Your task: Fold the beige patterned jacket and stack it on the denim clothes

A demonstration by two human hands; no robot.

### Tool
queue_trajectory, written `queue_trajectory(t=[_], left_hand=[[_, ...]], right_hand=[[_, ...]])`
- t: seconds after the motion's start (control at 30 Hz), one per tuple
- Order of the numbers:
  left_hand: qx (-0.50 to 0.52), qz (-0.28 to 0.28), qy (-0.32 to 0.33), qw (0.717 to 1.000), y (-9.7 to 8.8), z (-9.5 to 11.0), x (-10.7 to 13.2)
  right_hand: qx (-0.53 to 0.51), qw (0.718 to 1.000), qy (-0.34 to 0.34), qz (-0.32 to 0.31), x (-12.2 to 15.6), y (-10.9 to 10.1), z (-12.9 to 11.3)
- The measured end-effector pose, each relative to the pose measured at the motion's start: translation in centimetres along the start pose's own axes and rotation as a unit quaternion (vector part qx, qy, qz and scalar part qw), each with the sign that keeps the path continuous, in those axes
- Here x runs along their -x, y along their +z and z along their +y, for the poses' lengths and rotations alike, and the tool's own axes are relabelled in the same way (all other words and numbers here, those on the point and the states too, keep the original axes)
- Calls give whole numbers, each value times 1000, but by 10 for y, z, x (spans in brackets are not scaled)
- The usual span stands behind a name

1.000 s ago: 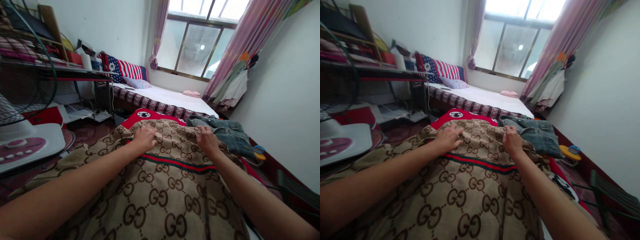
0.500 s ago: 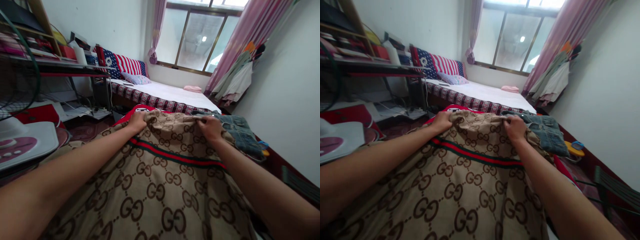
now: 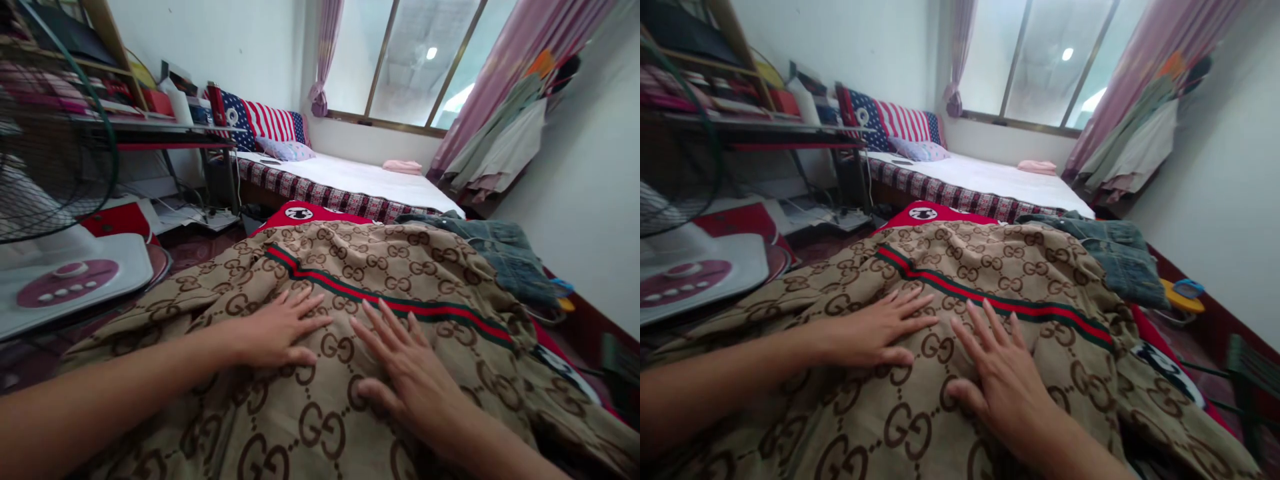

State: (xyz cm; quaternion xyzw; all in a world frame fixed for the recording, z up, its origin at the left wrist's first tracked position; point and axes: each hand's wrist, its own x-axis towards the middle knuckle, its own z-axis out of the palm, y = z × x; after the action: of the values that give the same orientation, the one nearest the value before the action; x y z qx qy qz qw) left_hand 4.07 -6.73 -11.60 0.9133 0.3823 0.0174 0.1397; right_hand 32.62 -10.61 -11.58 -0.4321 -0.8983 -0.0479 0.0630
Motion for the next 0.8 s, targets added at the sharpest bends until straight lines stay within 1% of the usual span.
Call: queue_trajectory(t=[0.03,0.1,0.13,0.17,0.2,0.23,0.27,0.3,0.33,0.37,0.4,0.43,0.47,0.5,0.53,0.57,0.6,0.63,0.7,0.77,0.8], left_hand=[[12,-13,3,1000,5,9,20],[53,-26,-4,998,5,18,55],[80,-27,-11,996,1,18,69],[106,-17,-27,994,-5,15,81],[124,14,-58,991,-12,7,92],[122,67,-102,985,-19,-3,101],[95,133,-158,974,-24,-16,110],[47,199,-223,953,-28,-30,119],[-10,247,-287,925,-30,-44,128],[-54,259,-349,899,-30,-57,136],[-73,244,-398,881,-29,-69,143],[-73,215,-430,874,-27,-77,149],[-57,185,-446,874,-27,-83,154],[-41,164,-447,879,-28,-86,156],[-34,156,-441,883,-32,-87,155],[-41,166,-438,883,-41,-86,152],[-61,189,-442,875,-55,-84,146],[-85,221,-448,862,-73,-81,137],[-135,299,-451,830,-120,-71,111],[-164,366,-430,809,-167,-52,75],[-178,404,-394,806,-186,-38,56]], right_hand=[[-4,1000,-24,-4,19,11,-3],[-8,1000,-21,-6,44,28,0],[-12,1000,-12,-8,48,32,3],[-16,1000,0,-10,47,33,6],[-20,1000,13,-13,43,31,7],[-25,999,25,-13,36,27,5],[-33,999,34,-12,28,22,1],[-42,998,39,-6,20,18,-5],[-50,998,44,9,13,16,-12],[-54,997,49,34,7,16,-19],[-55,994,56,70,2,19,-26],[-54,990,64,112,-1,24,-31],[-52,984,72,152,-3,29,-35],[-52,979,77,184,-4,35,-38],[-56,974,76,206,-4,40,-39],[-62,971,72,217,-4,43,-39],[-69,970,67,222,-3,46,-39],[-75,970,65,223,-2,47,-38],[-86,968,66,225,-1,46,-37],[-104,967,65,223,-1,45,-36],[-114,966,61,225,-1,45,-36]])
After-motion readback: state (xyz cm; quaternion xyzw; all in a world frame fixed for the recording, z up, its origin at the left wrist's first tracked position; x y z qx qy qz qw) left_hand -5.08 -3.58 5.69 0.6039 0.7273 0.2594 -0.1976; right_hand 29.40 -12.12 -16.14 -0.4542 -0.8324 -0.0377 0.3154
